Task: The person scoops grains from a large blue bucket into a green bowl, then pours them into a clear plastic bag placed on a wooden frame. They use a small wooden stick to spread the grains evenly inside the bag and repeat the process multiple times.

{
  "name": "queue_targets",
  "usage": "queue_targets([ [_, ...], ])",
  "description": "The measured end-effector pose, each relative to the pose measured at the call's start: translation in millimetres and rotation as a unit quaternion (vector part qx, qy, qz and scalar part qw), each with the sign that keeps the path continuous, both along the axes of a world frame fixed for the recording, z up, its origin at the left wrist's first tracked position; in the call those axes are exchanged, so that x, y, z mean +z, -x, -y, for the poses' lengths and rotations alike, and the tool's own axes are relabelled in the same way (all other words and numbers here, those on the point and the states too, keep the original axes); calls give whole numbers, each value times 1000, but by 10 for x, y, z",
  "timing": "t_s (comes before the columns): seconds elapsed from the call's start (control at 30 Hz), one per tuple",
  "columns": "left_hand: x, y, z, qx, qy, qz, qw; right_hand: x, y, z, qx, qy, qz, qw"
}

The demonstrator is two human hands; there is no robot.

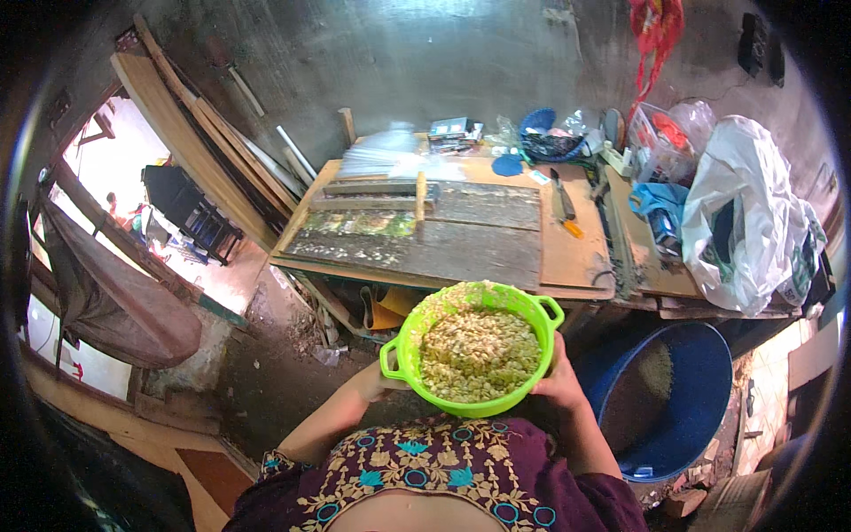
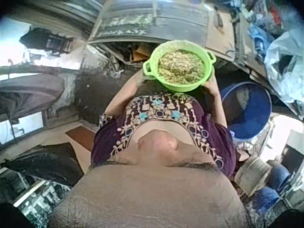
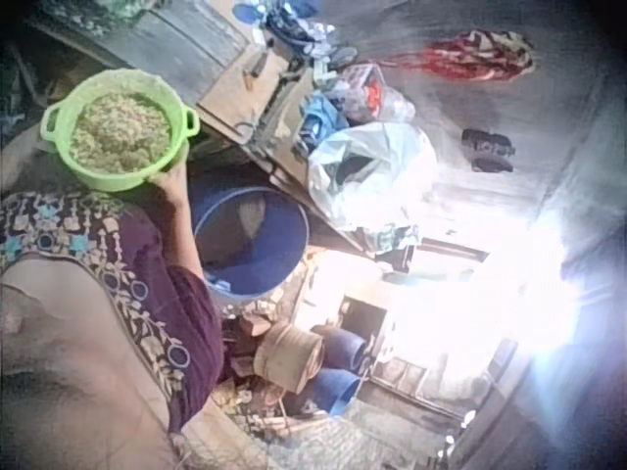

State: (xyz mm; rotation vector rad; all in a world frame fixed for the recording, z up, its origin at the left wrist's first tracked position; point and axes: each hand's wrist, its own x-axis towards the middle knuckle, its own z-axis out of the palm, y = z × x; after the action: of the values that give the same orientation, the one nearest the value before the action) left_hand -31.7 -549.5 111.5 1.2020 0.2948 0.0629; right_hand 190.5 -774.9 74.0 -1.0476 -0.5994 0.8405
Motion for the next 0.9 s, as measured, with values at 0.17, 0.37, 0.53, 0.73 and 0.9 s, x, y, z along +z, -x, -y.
queue_targets([
  [0.17,-179,414,-694,79,6,41,996,223,339,-1027,15,-58,14,998],
  [0.37,-353,289,-1677,91,-33,94,991,16,193,-2018,29,-68,213,974],
  [0.53,-215,-5,-2591,38,7,59,998,31,7,-2901,28,-63,211,975],
  [0.73,-444,-298,-3570,-4,49,-22,999,-21,-134,-3705,-30,-28,188,981],
  [0.9,-296,-476,-3897,-4,100,-33,994,-26,-164,-4034,-105,4,225,969],
])
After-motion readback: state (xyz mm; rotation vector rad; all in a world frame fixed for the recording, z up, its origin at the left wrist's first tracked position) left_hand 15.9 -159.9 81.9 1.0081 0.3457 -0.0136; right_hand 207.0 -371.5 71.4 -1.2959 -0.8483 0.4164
